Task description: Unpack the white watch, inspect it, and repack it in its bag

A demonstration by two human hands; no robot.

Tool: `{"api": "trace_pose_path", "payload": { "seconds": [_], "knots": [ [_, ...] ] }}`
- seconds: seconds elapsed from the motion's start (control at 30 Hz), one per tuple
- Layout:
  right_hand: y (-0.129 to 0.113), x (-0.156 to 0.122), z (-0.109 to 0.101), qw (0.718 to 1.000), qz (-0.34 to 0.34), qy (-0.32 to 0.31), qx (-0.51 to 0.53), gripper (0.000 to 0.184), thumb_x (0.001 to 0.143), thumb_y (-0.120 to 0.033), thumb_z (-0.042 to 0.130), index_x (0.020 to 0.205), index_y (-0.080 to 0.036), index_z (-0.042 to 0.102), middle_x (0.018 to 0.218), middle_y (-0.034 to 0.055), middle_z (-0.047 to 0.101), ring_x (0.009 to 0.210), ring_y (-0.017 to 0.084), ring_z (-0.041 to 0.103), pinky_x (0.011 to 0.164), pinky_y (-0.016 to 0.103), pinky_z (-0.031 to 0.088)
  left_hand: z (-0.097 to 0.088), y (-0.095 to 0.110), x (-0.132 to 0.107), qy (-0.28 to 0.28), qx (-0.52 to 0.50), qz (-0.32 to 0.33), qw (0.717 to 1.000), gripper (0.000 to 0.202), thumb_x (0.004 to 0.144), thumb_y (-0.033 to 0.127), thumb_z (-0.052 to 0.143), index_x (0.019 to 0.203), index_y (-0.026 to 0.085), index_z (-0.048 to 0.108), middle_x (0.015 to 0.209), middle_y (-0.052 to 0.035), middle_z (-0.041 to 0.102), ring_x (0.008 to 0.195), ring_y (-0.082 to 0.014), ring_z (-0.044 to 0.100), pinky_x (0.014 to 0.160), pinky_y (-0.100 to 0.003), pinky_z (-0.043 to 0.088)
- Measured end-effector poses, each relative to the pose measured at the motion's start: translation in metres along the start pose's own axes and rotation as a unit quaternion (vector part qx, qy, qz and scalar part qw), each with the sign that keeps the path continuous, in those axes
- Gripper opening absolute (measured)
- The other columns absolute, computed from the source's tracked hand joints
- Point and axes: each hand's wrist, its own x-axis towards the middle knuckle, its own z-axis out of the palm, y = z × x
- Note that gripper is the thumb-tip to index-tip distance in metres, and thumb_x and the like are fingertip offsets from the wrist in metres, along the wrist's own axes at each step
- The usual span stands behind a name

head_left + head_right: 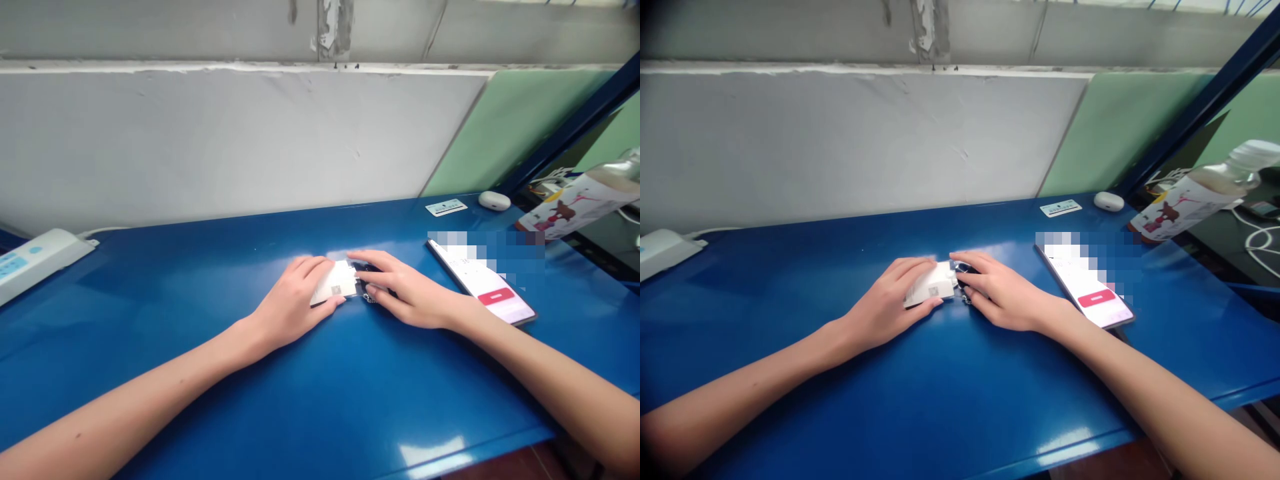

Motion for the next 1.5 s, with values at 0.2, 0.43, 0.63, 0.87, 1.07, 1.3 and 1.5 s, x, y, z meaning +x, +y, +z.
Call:
{"api": "trace_pose_path", "payload": {
  "seconds": [0.2,0.43,0.63,0.87,1.07,1.3,1.5],
  "knots": [
    [-0.003,-0.001,0.002,0.999,0.005,-0.041,-0.001,0.035,0.097,-0.019,0.046,0.128,-0.012,0.062,0.161,0.0180,0.031,0.150,0.031,0.026,0.118,0.052,0.034,-0.001,0.000,0.000,-0.021,0.011,0.000,1.000,0.041,0.097,0.035,0.058,0.131,0.014,0.051,0.130,-0.0171,0.061,0.121,-0.0328,0.055,0.101,-0.050,0.048],
    [-0.006,-0.001,-0.003,0.996,-0.004,-0.071,-0.053,0.043,0.097,-0.040,0.052,0.126,-0.010,0.062,0.163,0.0228,0.024,0.152,0.035,0.015,0.116,0.056,0.033,0.001,-0.002,0.001,-0.077,0.055,0.006,0.995,0.054,0.101,0.043,0.047,0.143,0.010,0.044,0.148,-0.0216,0.049,0.143,-0.0364,0.037,0.113,-0.056,0.036],
    [0.008,-0.001,-0.010,0.995,-0.001,-0.014,-0.096,0.045,0.096,-0.041,0.055,0.132,-0.014,0.061,0.154,0.0192,0.043,0.150,0.036,0.025,0.115,0.057,0.036,-0.005,0.001,0.003,-0.148,0.092,-0.001,0.985,0.061,0.104,0.047,0.035,0.149,0.006,0.037,0.155,-0.0197,0.041,0.148,-0.0344,0.029,0.118,-0.052,0.029],
    [0.016,-0.001,-0.009,0.991,0.041,0.073,-0.104,0.022,0.095,-0.026,0.055,0.100,-0.016,0.075,0.128,0.0157,0.067,0.135,0.034,0.049,0.108,0.053,0.047,-0.006,0.002,0.003,-0.158,0.089,-0.008,0.983,0.061,0.104,0.046,0.033,0.150,0.005,0.036,0.156,-0.0194,0.039,0.148,-0.0335,0.028,0.119,-0.052,0.027],
    [0.008,0.002,-0.009,0.994,0.040,0.101,0.000,0.023,0.096,-0.026,0.057,0.109,-0.017,0.073,0.116,0.0114,0.074,0.119,0.027,0.063,0.102,0.043,0.052,-0.005,0.003,0.003,-0.146,0.078,-0.003,0.986,0.060,0.103,0.045,0.036,0.150,0.008,0.036,0.155,-0.0195,0.040,0.148,-0.0339,0.029,0.118,-0.053,0.029],
    [0.000,0.002,-0.005,0.997,0.023,0.066,0.021,0.029,0.095,-0.026,0.056,0.121,-0.018,0.067,0.117,0.0110,0.074,0.110,0.026,0.068,0.094,0.040,0.056,-0.003,0.000,-0.001,-0.115,0.071,-0.019,0.991,0.059,0.101,0.045,0.042,0.147,0.009,0.042,0.152,-0.0218,0.043,0.145,-0.0369,0.033,0.115,-0.055,0.033],
    [-0.003,0.002,0.002,0.996,0.011,0.087,-0.012,0.029,0.094,-0.030,0.061,0.119,-0.016,0.068,0.118,0.0131,0.073,0.114,0.028,0.066,0.097,0.043,0.055,-0.003,0.001,-0.001,-0.111,0.066,-0.022,0.991,0.059,0.100,0.044,0.043,0.146,0.008,0.045,0.150,-0.0224,0.045,0.142,-0.0376,0.037,0.113,-0.056,0.035]
  ]
}}
